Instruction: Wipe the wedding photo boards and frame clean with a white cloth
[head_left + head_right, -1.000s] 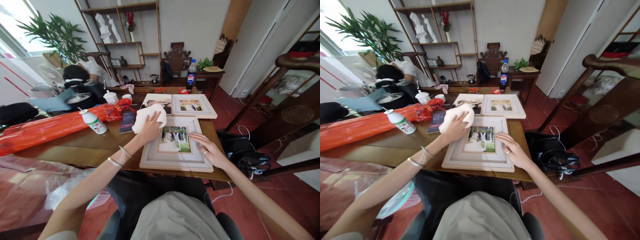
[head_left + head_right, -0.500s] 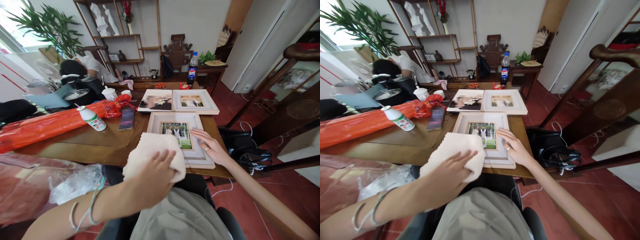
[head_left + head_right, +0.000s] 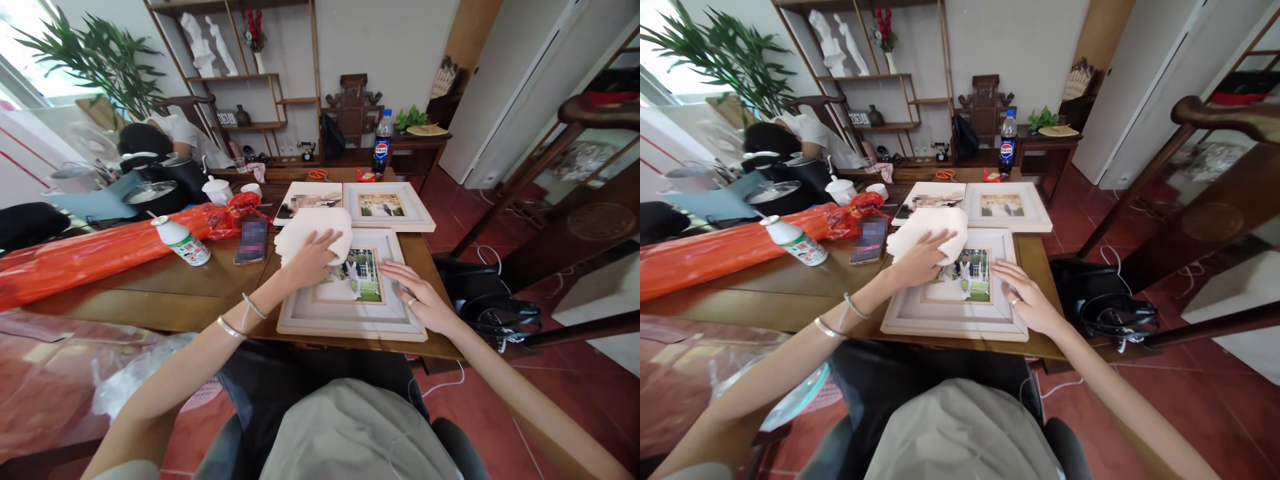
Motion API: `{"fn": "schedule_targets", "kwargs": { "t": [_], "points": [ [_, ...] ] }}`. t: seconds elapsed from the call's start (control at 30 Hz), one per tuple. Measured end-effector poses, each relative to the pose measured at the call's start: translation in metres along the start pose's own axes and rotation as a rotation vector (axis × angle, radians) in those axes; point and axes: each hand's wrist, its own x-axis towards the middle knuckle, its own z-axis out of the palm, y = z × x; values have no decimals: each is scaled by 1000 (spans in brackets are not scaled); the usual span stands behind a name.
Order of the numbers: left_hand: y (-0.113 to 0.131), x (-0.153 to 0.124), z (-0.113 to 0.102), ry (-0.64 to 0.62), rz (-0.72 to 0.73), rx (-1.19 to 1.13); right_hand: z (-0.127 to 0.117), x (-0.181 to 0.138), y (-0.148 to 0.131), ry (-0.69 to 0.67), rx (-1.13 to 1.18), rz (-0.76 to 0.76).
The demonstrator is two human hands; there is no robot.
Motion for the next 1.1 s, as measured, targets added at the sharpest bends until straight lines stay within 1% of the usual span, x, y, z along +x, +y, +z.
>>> {"fn": "schedule_targets", "kwargs": {
  "t": [0.07,0.13,0.2,0.27,0.33,0.37,0.43,0.53,0.6,0.63,0.7,0.77,0.83,0.9,0.97,1.03,1.1],
  "points": [
    [24,-11,-9,-46,24,-17,0,0,0,0,1,-6],
    [55,-31,-24,-95,70,-25,0,0,0,-2,-1,-8],
    [85,-55,-41,-131,188,-47,0,0,-1,-5,-5,-2],
    [108,-73,-53,-117,255,-72,-1,0,-2,-10,-9,4],
    [119,-81,-53,-75,257,-85,-1,0,-2,-16,-10,5],
    [119,-79,-49,-50,233,-81,-1,1,-2,-17,-12,2],
    [111,-68,-33,-11,155,-53,-1,1,-2,-12,-14,-5],
    [83,-35,-10,-3,20,2,0,0,-1,-4,-16,-17],
    [60,-10,-2,5,-55,30,0,0,0,-4,-14,-22],
    [48,1,-1,19,-68,40,-1,0,0,-5,-14,-23],
    [31,21,-3,44,-34,34,-1,1,0,-4,-13,-23],
    [26,33,-7,39,21,10,-2,1,-1,-5,-10,-20],
    [34,35,-10,-10,43,-5,-1,2,-2,5,-1,-17],
    [54,27,-14,-66,43,-12,0,2,-2,35,2,-9],
    [81,11,-21,-92,49,-30,1,1,-2,60,-1,3],
    [106,-9,-31,-92,72,-60,2,0,-2,66,-3,16],
    [126,-26,-44,-97,146,-113,2,-1,-1,61,5,37]
  ]
}}
